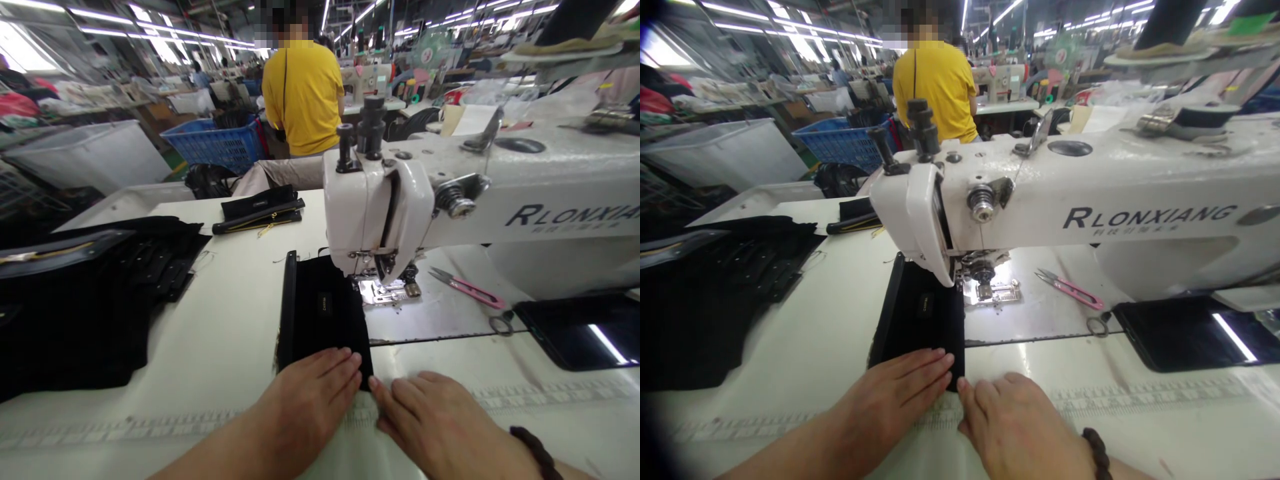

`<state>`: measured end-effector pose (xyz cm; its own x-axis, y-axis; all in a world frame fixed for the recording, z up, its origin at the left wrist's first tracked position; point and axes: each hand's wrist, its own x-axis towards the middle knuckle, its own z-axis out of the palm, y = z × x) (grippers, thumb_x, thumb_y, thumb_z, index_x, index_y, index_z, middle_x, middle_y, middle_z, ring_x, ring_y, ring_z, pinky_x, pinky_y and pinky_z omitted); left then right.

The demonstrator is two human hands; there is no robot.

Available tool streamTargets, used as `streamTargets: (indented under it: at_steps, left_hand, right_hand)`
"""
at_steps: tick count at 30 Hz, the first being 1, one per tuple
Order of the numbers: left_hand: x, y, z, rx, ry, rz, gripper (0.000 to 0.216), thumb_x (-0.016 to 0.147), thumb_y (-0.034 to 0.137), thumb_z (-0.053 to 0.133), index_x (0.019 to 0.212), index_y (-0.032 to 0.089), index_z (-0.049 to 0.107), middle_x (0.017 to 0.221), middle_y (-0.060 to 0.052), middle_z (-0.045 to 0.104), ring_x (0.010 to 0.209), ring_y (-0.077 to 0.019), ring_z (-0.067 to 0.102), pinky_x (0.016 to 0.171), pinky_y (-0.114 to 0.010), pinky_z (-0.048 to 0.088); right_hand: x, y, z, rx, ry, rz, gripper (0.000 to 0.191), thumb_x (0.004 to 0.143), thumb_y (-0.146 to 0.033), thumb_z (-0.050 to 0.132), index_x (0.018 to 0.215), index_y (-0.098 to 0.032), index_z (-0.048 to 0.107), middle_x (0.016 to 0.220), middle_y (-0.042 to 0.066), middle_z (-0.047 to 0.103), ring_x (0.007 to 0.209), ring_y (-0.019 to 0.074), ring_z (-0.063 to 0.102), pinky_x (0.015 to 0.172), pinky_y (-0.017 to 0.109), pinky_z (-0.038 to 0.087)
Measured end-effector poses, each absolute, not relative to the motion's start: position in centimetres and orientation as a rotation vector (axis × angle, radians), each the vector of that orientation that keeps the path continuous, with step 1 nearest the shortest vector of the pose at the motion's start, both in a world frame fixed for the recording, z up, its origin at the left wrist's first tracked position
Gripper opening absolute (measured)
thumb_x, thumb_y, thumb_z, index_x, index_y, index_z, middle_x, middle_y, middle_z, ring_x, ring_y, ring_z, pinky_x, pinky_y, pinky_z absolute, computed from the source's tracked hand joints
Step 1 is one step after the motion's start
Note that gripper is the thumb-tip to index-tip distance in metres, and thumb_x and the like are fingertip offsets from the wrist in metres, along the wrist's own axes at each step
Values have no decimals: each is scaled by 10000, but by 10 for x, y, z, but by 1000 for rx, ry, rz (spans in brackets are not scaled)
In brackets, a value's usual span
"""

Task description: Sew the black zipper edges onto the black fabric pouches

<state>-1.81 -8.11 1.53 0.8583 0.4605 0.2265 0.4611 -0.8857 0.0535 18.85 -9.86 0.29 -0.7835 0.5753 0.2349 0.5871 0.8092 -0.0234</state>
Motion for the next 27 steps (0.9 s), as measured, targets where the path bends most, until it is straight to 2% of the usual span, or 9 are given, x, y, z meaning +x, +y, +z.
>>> streamTargets:
  at_steps: [6, 9, 17, 23, 27]
  left_hand:
    - [-19, -64, 8, -3007, -749, -451, 278, 835, 120, 394, 1048, 59, 562, 1136, -114, 576, 1058, -204, 522, 909, -321, 443]
    - [-20, -56, 7, -2988, -730, -441, 277, 832, 127, 400, 1047, 62, 561, 1137, -111, 577, 1060, -188, 521, 925, -308, 424]
    - [-23, -34, 2, -2913, -687, -395, 264, 841, 123, 397, 1047, 78, 556, 1137, -79, 581, 1062, -152, 515, 968, -265, 363]
    - [-24, -19, 1, -2928, -728, -368, 251, 820, 110, 440, 1043, 86, 553, 1132, -69, 581, 1069, -149, 507, 981, -249, 345]
    - [-23, -9, 3, -2920, -755, -328, 258, 794, 114, 496, 1044, 91, 550, 1127, -63, 580, 1058, -144, 510, 971, -228, 347]
  right_hand:
    - [185, -80, 11, -897, -2839, -159, 251, 783, -191, 526, 1005, -73, 519, 634, -2, 550, 515, 158, 487, 478, 320, 286]
    - [182, -70, 15, -893, -2844, -161, 164, 750, -187, 562, 895, -113, 540, 639, 2, 551, 518, 154, 476, 468, 318, 258]
    - [182, -53, 11, -976, -2870, -124, 79, 801, -202, 528, 869, -163, 515, 656, -10, 533, 515, 153, 458, 451, 314, 198]
    - [182, -39, 6, -1042, -2817, -153, 188, 816, -250, 514, 968, -139, 521, 662, -8, 547, 514, 152, 468, 452, 303, 220]
    - [183, -33, 1, -1011, -2750, -224, 237, 861, -254, 434, 1011, -102, 538, 667, 12, 563, 518, 154, 481, 452, 303, 254]
